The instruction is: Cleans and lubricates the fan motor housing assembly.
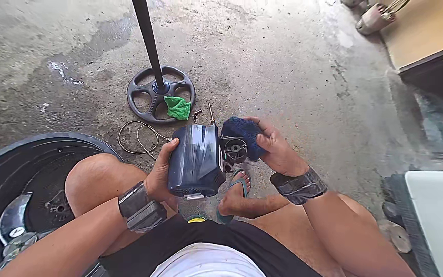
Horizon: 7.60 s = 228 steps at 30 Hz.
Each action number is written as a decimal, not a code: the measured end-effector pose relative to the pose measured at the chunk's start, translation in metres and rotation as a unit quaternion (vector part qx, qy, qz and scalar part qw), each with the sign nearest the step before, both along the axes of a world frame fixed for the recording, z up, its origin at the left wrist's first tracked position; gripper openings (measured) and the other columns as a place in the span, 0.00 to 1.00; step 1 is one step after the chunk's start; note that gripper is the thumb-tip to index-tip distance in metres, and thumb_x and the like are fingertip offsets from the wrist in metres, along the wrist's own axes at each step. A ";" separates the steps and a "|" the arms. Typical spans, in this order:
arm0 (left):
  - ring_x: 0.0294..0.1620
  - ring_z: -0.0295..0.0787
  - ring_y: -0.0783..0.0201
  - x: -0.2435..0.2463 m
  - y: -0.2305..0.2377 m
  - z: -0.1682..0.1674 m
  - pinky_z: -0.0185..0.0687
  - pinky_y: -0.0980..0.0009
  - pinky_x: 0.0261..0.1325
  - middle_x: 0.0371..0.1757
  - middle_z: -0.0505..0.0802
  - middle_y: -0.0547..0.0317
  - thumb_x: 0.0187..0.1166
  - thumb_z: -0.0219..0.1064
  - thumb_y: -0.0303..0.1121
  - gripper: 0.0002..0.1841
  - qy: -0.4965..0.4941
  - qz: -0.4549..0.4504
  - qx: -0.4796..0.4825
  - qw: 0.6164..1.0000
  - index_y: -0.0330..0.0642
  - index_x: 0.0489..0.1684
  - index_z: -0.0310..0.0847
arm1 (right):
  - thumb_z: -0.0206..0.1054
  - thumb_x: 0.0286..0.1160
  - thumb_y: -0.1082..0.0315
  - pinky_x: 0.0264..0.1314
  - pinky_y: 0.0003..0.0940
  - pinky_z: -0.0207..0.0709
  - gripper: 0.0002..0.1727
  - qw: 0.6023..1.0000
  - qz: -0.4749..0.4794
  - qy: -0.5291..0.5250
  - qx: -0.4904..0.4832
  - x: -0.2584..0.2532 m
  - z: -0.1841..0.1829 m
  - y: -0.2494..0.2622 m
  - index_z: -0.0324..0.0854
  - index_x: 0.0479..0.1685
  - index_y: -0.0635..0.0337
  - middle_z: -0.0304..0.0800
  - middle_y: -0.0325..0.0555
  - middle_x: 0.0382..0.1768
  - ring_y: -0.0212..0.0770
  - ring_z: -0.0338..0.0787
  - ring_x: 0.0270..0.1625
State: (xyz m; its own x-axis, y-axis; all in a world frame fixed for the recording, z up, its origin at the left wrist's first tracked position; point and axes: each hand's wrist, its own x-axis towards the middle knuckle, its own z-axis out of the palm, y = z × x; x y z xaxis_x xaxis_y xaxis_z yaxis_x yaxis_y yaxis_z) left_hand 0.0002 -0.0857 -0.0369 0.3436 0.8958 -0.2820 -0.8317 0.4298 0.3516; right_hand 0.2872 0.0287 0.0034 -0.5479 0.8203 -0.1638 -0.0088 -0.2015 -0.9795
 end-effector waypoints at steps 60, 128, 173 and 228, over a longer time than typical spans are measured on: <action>0.81 0.74 0.64 0.058 -0.097 -0.044 0.74 0.63 0.84 0.84 0.74 0.54 0.46 0.92 0.52 0.72 0.354 0.204 0.231 0.883 0.42 0.94 0.38 | 0.77 0.66 0.56 0.77 0.31 0.78 0.42 0.966 0.032 -0.012 0.256 0.018 -0.010 -0.109 0.62 0.85 0.38 0.77 0.30 0.76 0.32 0.80 0.75; 0.81 0.73 0.48 0.028 -0.069 0.010 0.73 0.47 0.83 0.81 0.77 0.48 0.38 0.95 0.50 0.70 0.521 0.181 0.397 0.733 0.59 0.93 0.50 | 0.79 0.66 0.76 0.67 0.34 0.85 0.32 0.968 -0.039 0.231 0.088 0.010 -0.048 -0.125 0.79 0.70 0.39 0.87 0.38 0.67 0.36 0.88 0.65; 0.81 0.74 0.45 0.007 -0.048 0.012 0.76 0.51 0.83 0.82 0.77 0.47 0.35 0.96 0.35 0.70 0.393 0.123 0.462 0.785 0.55 0.92 0.51 | 0.83 0.62 0.72 0.70 0.33 0.83 0.36 0.969 -0.041 0.184 0.162 0.006 -0.030 -0.137 0.76 0.74 0.41 0.84 0.39 0.70 0.38 0.85 0.71; 0.78 0.79 0.63 0.031 -0.071 0.002 0.75 0.61 0.83 0.80 0.80 0.59 0.46 0.91 0.55 0.69 0.470 0.238 0.320 0.787 0.58 0.95 0.42 | 0.90 0.46 0.48 0.74 0.25 0.79 0.44 0.993 0.026 0.114 -0.004 -0.002 -0.054 -0.178 0.78 0.74 0.29 0.88 0.14 0.66 0.18 0.83 0.70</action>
State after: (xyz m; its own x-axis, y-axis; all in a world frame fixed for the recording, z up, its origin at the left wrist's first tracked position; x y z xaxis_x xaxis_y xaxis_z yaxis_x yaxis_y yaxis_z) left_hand 0.0307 -0.1569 -0.0350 -0.1654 0.9221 0.3499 -0.0870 -0.3671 0.9261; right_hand 0.2854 -0.1492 -0.0509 -0.6126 0.7895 -0.0378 -0.2188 -0.2153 -0.9517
